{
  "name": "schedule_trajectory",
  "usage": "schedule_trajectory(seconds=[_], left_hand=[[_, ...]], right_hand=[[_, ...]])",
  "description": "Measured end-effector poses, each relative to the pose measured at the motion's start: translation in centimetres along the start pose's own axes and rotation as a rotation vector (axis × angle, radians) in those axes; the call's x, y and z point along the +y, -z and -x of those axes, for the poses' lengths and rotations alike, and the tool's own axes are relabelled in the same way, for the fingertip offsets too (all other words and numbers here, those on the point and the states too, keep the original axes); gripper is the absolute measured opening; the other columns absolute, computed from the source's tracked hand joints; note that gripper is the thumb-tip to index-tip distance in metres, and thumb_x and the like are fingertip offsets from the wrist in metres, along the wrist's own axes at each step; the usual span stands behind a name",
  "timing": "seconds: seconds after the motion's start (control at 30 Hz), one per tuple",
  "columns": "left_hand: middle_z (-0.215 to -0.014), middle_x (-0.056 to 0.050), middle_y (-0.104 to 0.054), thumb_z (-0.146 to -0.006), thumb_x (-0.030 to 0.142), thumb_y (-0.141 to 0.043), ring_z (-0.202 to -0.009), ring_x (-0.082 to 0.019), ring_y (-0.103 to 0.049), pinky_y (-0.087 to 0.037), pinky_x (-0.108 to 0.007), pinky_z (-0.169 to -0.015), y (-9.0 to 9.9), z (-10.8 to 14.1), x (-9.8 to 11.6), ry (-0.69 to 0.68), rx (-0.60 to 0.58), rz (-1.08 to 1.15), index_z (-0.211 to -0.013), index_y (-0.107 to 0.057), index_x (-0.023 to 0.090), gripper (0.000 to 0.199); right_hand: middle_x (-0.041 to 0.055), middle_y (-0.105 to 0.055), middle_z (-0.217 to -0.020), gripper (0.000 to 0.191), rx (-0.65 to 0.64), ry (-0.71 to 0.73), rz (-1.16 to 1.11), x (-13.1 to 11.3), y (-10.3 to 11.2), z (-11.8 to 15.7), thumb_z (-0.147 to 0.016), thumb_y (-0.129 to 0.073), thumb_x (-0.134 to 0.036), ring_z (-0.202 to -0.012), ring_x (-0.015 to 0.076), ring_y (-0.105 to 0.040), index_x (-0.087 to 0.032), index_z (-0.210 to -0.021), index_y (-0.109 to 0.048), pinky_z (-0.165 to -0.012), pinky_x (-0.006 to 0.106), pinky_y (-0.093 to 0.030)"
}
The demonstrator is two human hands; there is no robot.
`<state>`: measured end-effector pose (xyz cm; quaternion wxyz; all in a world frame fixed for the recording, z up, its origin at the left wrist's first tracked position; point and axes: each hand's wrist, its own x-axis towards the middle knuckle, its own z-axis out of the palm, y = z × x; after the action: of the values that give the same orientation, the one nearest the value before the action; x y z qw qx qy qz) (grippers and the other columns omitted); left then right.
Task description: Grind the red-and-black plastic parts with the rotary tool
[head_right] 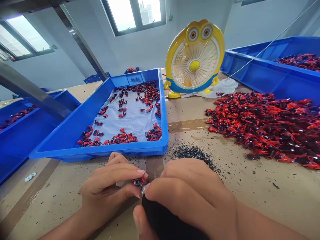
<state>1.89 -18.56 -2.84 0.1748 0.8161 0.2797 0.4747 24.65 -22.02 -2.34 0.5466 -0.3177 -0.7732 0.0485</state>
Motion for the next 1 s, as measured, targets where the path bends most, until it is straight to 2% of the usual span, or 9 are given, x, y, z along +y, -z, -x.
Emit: schedule_trajectory(seconds=[0.17, 0.37, 0.6, 0.83, 1.0], left_hand=[[-0.089, 0.004, -0.09, -0.1, 0.045, -0.08, -0.068, -0.014, -0.078, -0.044, -0.039, -0.07, 0.1, 0.0, 0.0, -0.003, -0.023, 0.008, -0.112, -0.08, 0.028, 0.021], [-0.088, 0.004, -0.089, -0.101, 0.044, -0.079, -0.067, -0.013, -0.077, -0.043, -0.039, -0.07, 0.1, -0.1, 0.1, -0.009, -0.024, 0.0, -0.109, -0.081, 0.027, 0.019], [-0.09, 0.003, -0.09, -0.101, 0.043, -0.08, -0.066, -0.015, -0.076, -0.042, -0.04, -0.07, 0.2, 0.1, 0.1, -0.021, -0.018, -0.019, -0.113, -0.081, 0.028, 0.019], [-0.092, 0.002, -0.09, -0.103, 0.042, -0.078, -0.068, -0.012, -0.075, -0.043, -0.039, -0.071, 0.3, -0.3, 0.4, -0.059, -0.038, -0.024, -0.108, -0.081, 0.024, 0.019], [-0.092, 0.003, -0.09, -0.101, 0.041, -0.08, -0.068, -0.013, -0.077, -0.042, -0.039, -0.072, 0.2, -0.2, 0.5, -0.045, -0.034, -0.013, -0.111, -0.081, 0.025, 0.018]], right_hand=[[-0.0057, -0.071, -0.077, 0.028, -0.01, 0.053, -0.011, 0.2, 0.2, -0.6, -0.077, -0.073, -0.008, -0.068, 0.0105, -0.073, -0.022, -0.102, -0.069, -0.067, 0.024, -0.06], [-0.0061, -0.071, -0.076, 0.024, -0.013, 0.026, -0.005, 0.0, -0.1, -0.8, -0.081, -0.072, -0.009, -0.069, 0.0099, -0.072, -0.023, -0.1, -0.069, -0.071, 0.024, -0.06], [-0.0072, -0.067, -0.069, 0.018, 0.046, -0.019, -0.003, -0.8, -0.2, -1.1, -0.082, -0.069, -0.01, -0.056, 0.0082, -0.066, -0.024, -0.094, -0.066, -0.055, 0.024, -0.054], [-0.0057, -0.067, -0.068, 0.01, -0.005, 0.0, 0.011, -0.8, -0.5, -1.3, -0.09, -0.065, -0.015, -0.058, 0.0114, -0.066, -0.024, -0.093, -0.063, -0.058, 0.027, -0.055], [-0.0078, -0.068, -0.067, 0.014, 0.048, -0.026, 0.011, -0.9, -0.6, -1.3, -0.086, -0.066, -0.011, -0.06, 0.0088, -0.068, -0.024, -0.089, -0.063, -0.062, 0.025, -0.054]])
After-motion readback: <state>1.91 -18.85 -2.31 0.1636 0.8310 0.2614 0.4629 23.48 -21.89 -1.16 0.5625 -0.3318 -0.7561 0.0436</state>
